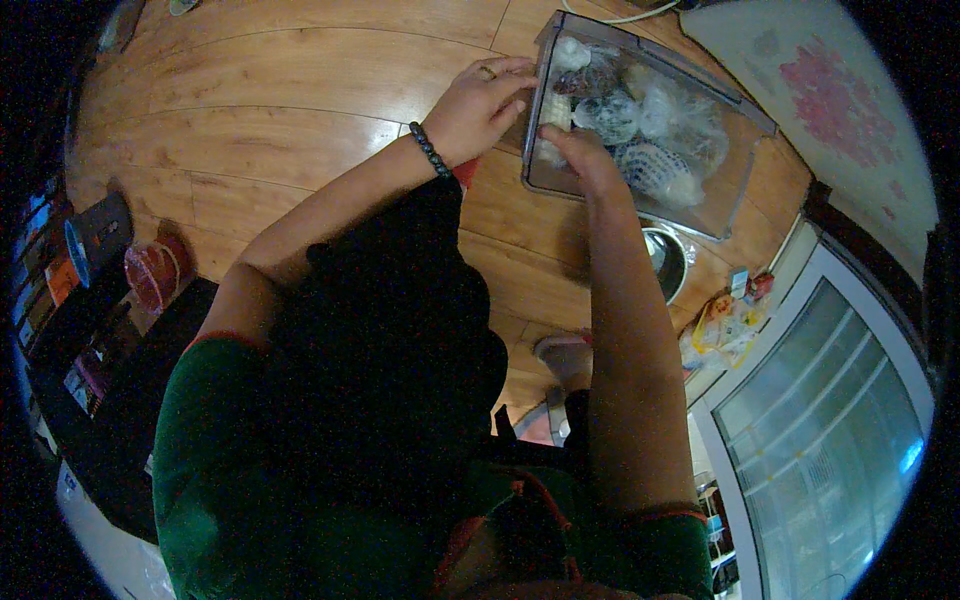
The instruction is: The person sits on the floor and organizes a transparent plastic drawer from a freezer. They remove various packaged food items, including corn and frozen vegetables, and place them into a metal bowl. The person then wipes the inside of the drawer with a cloth and places the items back into the drawer in an organized manner.
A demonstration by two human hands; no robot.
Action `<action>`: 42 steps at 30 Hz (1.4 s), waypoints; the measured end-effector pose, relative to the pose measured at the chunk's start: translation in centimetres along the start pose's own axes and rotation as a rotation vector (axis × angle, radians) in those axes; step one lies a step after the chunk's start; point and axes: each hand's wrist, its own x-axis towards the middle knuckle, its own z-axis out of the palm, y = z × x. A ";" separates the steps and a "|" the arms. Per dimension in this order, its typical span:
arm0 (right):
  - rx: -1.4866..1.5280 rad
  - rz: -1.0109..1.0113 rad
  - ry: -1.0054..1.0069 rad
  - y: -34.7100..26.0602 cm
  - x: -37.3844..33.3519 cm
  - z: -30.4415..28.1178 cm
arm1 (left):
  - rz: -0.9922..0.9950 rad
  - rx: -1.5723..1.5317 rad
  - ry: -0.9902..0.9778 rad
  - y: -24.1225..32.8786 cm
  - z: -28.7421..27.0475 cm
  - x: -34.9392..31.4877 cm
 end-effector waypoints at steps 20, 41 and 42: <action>-0.051 -0.138 0.196 -5.6 -18.2 -11.2 | 0.301 0.526 -0.560 4.6 3.5 9.7; 0.123 -0.222 0.338 -0.3 -18.4 -17.2 | 0.218 0.344 -0.265 5.2 6.1 10.0; 0.127 -0.237 0.343 -0.5 -18.5 -17.2 | 0.115 0.435 -0.438 5.6 6.9 10.6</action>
